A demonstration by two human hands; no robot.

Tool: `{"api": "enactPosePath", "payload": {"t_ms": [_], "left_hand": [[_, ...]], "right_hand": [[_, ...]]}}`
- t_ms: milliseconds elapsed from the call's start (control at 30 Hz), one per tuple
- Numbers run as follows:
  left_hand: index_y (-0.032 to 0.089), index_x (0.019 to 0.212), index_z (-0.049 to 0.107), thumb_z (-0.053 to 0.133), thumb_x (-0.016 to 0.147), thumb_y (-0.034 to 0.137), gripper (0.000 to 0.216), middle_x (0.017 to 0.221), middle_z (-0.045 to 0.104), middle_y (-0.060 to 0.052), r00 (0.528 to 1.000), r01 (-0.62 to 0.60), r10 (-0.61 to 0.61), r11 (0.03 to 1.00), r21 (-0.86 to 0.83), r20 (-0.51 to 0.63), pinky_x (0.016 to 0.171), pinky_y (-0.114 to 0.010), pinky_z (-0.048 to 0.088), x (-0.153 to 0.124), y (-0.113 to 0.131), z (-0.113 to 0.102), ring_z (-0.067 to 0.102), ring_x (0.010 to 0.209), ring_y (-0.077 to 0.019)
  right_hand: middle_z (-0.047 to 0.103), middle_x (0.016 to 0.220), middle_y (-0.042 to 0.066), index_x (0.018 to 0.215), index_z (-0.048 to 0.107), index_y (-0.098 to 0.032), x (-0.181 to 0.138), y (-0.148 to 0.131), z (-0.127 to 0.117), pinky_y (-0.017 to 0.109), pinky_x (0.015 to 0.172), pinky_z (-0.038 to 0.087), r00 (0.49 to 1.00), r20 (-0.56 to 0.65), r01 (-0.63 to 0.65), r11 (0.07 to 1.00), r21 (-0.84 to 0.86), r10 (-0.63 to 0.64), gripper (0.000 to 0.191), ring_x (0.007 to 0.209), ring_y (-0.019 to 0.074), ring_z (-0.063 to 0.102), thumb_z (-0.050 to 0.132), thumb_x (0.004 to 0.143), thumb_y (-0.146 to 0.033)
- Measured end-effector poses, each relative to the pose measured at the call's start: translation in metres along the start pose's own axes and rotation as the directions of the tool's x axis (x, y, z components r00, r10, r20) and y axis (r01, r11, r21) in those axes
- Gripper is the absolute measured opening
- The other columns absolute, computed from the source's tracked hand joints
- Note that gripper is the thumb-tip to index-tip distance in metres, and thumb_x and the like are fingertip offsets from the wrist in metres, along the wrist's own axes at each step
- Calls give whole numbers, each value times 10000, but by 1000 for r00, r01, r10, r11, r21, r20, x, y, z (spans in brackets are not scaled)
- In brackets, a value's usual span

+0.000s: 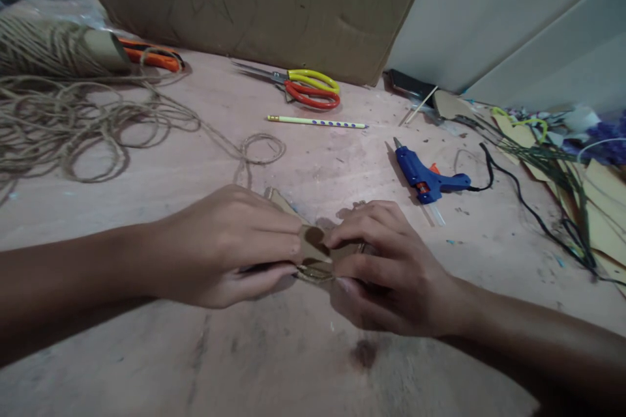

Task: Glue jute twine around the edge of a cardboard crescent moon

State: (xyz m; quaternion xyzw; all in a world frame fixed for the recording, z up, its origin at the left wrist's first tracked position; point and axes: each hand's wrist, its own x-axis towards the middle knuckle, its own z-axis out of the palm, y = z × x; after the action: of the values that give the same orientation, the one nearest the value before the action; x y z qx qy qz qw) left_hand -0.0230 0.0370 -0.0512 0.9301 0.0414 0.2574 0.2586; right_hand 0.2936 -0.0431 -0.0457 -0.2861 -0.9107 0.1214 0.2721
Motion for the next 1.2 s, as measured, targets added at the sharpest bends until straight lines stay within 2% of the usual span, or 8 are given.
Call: {"api": "enactPosePath", "payload": {"t_ms": [267, 500, 600, 767, 867, 967, 1200], "left_hand": [[270, 1234, 719, 685, 1222, 118, 157, 989, 871, -39, 1000, -15, 15, 1000, -14, -1, 684, -377, 521, 0, -2, 2, 764, 768, -196], [266, 1196, 704, 685, 1234, 136, 136, 973, 864, -40, 1000, -15, 15, 1000, 16, 10, 692, -370, 514, 1, -2, 1, 779, 766, -203], [262, 1185, 698, 686, 1224, 130, 138, 954, 844, -39, 1000, -14, 14, 1000, 11, 9, 676, -378, 499, 0, -2, 1, 765, 756, -209], [263, 1271, 724, 657, 1257, 168, 116, 962, 830, -30, 1000, -10, 10, 999, 38, 10, 671, -367, 470, -7, -5, 4, 733, 751, -199], [257, 1302, 736, 665, 1272, 202, 95, 978, 840, -29, 1000, -18, 19, 998, 55, -3, 670, -370, 453, -8, -7, 6, 721, 741, -193], [262, 1286, 727, 651, 1279, 190, 106, 970, 844, -28, 1000, -26, 27, 996, 86, -13, 672, -369, 457, -6, -6, 5, 721, 735, -195], [269, 1160, 688, 620, 1244, 119, 185, 922, 834, -20, 1000, -15, 15, 994, 111, 3, 672, -374, 469, 0, -1, 1, 724, 715, -194]], "right_hand": [[904, 1348, 59, 1206, 700, -269, 0, 0, -1, 513, 1108, 582, 1000, 2, -22, 999, 34, 22, 187, 1192, 263, 844, 721, 1062, -151], [902, 1369, 60, 1248, 736, -268, -2, 0, 1, 516, 1147, 568, 1000, 9, 12, 1000, 11, -12, 215, 1257, 260, 818, 712, 1089, -124], [896, 1368, 62, 1220, 727, -262, -4, 1, 2, 511, 1147, 555, 1000, 5, 10, 1000, 18, -10, 223, 1256, 257, 807, 710, 1059, -110], [892, 1363, 72, 1205, 711, -238, -4, 1, -1, 504, 1133, 549, 1000, 11, 8, 1000, 17, -8, 288, 1197, 261, 799, 672, 961, -89], [894, 1370, 85, 1293, 728, -215, -2, 1, -1, 504, 1139, 552, 1000, 12, 22, 999, 28, -23, 300, 1209, 268, 809, 678, 1016, -111], [893, 1354, 78, 1310, 737, -218, -2, 1, 0, 501, 1139, 544, 1000, 17, 24, 999, 29, -24, 235, 1221, 260, 808, 704, 1094, -132], [883, 1362, 63, 1272, 738, -243, -4, 2, 1, 502, 1134, 529, 999, 26, 25, 999, 35, -26, 226, 1243, 252, 778, 736, 1096, -103]]}}
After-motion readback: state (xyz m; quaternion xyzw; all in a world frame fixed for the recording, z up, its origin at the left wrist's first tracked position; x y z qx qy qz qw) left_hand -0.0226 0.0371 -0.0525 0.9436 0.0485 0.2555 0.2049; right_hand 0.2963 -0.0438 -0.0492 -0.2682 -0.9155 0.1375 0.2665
